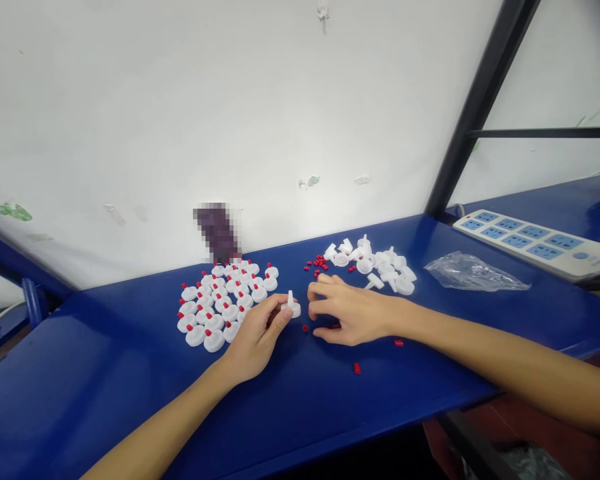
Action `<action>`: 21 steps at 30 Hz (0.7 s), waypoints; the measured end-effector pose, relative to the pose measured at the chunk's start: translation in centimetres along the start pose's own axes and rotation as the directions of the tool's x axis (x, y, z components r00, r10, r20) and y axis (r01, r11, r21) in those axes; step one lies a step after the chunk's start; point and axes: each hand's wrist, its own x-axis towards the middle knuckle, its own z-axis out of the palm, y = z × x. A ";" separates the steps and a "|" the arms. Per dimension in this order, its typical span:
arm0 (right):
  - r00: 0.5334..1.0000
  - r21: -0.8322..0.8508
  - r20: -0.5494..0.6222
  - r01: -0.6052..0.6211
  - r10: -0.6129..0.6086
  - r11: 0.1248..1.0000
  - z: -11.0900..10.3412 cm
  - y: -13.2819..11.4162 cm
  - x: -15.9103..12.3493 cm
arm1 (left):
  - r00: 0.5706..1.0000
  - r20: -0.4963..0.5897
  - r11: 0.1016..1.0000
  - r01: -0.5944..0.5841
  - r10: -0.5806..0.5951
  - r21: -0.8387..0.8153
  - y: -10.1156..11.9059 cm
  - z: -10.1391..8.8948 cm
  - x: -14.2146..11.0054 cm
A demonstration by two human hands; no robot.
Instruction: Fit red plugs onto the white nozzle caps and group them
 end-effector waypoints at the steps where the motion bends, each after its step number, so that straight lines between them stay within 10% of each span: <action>1: 1.000 -0.032 0.001 0.016 -0.016 0.999 0.2 -0.1 0.2 | 1.000 -0.002 1.000 0.008 -0.008 -0.009 0.0 0.0 0.0; 16: 0.989 -0.152 -0.099 0.091 -0.107 0.984 0.5 -0.8 0.8 | 0.997 -0.071 0.999 0.022 -0.024 -0.026 -0.2 -0.1 -0.2; 21: 0.964 0.023 -0.236 0.129 -0.120 0.991 -0.2 -1.0 -0.4 | 0.975 0.134 0.975 -0.192 0.176 0.113 0.0 -0.3 -0.8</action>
